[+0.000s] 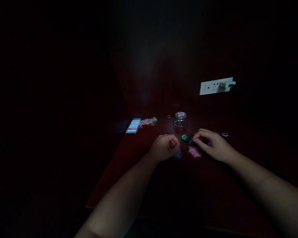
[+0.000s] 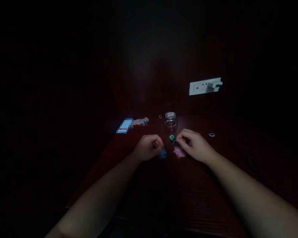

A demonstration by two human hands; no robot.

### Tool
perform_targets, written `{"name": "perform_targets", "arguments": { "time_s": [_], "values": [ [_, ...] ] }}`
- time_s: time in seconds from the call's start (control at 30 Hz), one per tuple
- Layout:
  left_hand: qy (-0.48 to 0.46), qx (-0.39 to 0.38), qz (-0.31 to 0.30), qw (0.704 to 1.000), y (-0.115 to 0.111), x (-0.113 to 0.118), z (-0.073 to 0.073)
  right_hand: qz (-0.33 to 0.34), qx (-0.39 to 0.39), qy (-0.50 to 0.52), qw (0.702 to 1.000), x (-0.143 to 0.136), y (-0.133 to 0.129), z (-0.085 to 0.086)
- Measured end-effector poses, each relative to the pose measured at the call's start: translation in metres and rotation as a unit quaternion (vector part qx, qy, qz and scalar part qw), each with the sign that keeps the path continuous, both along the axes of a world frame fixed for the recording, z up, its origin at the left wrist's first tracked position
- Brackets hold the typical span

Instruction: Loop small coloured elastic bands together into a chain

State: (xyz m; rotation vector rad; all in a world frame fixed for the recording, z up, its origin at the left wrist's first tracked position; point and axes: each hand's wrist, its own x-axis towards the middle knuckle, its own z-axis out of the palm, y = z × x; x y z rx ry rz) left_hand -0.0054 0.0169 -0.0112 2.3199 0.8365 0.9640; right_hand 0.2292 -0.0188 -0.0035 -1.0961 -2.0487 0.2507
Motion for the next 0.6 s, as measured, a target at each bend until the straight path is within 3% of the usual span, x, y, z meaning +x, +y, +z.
{"name": "perform_targets", "arguments": {
  "time_s": [0.17,0.4,0.6],
  "values": [
    [-0.005,-0.012,0.041,0.999,0.007,-0.004,-0.004,-0.066,0.006,-0.007,0.998,0.031,0.005,0.005],
    [-0.022,-0.006,0.059,0.998,0.012,-0.003,-0.008,-0.142,-0.126,0.027,0.981,0.096,-0.009,-0.007],
    [-0.028,-0.016,0.054,0.998,0.013,-0.005,-0.009,-0.152,-0.204,0.107,0.961,0.101,-0.018,-0.017]
  ]
}}
